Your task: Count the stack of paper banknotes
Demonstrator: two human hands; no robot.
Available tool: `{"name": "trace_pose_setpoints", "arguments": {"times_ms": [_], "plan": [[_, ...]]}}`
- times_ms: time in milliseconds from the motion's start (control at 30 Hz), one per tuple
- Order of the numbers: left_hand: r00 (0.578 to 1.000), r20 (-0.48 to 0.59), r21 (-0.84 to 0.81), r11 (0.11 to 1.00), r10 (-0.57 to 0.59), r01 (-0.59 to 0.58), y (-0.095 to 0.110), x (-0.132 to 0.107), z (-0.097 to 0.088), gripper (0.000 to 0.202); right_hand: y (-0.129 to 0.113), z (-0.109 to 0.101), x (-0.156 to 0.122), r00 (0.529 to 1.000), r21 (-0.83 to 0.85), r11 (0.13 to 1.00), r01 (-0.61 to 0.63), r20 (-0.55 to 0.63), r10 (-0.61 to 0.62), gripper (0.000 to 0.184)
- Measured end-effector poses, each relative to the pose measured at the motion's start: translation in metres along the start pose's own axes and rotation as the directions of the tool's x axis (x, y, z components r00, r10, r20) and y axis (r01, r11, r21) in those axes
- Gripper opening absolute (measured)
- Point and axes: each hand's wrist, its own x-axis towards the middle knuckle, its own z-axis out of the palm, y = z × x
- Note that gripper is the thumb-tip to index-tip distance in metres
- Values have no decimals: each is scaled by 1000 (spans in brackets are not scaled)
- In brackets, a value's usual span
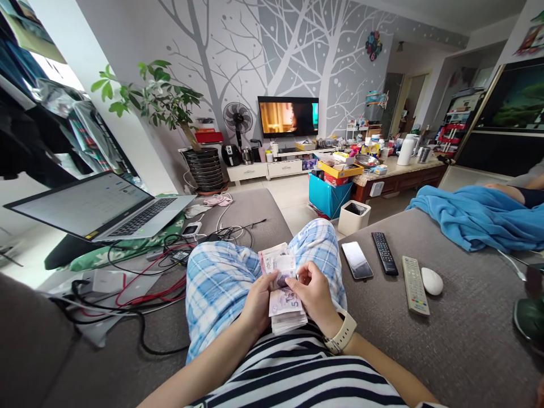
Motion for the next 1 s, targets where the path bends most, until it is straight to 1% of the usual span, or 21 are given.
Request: {"name": "trace_pose_setpoints", "arguments": {"times_ms": [133, 200, 300, 400, 467, 533, 633, 767, 867, 1000], "plan": [[1000, 29, 6, 1000, 3, -3, 1, -2, 2, 36, 5, -2, 3, 1000, -16, 1000, -22, -20, 22, 41], [999, 31, 17, 1000, 8, -9, 0, -2, 2, 38, 6, -2, 4, 999, -22, 999, -23, -29, 23, 43], [1000, 28, 23, 1000, 11, -12, -1, -1, 1, 40, 6, -4, 5, 999, -42, 999, -24, -26, 23, 39], [1000, 25, 36, 999, 9, -10, -1, 0, -1, 40, 5, -5, 6, 1000, -77, 997, -12, 24, 14, 29], [1000, 27, 54, 999, 5, -6, -1, 0, -1, 37, 5, -6, 6, 999, -103, 995, -1, 43, 6, 32], [1000, 28, 53, 999, -4, 2, 0, 0, 0, 37, 4, -6, 6, 999, -113, 994, 8, 38, -4, 35], [1000, 13, 7, 1000, -10, 10, 0, 0, 3, 37, 2, -5, 5, 1000, -110, 994, 22, 22, -20, 35], [1000, -8, -37, 999, -24, 23, 1, 1, 7, 31, -4, -4, 2, 999, -54, 998, 38, 32, -37, 33], [999, -23, -28, 999, -27, 26, 1, 1, 8, 28, -8, -4, 0, 997, 18, 999, 38, 67, -39, 30], [999, -10, -11, 999, -35, 35, 2, -1, 9, 26, -11, -3, -1, 995, 70, 997, 39, 90, -45, 29]]}}
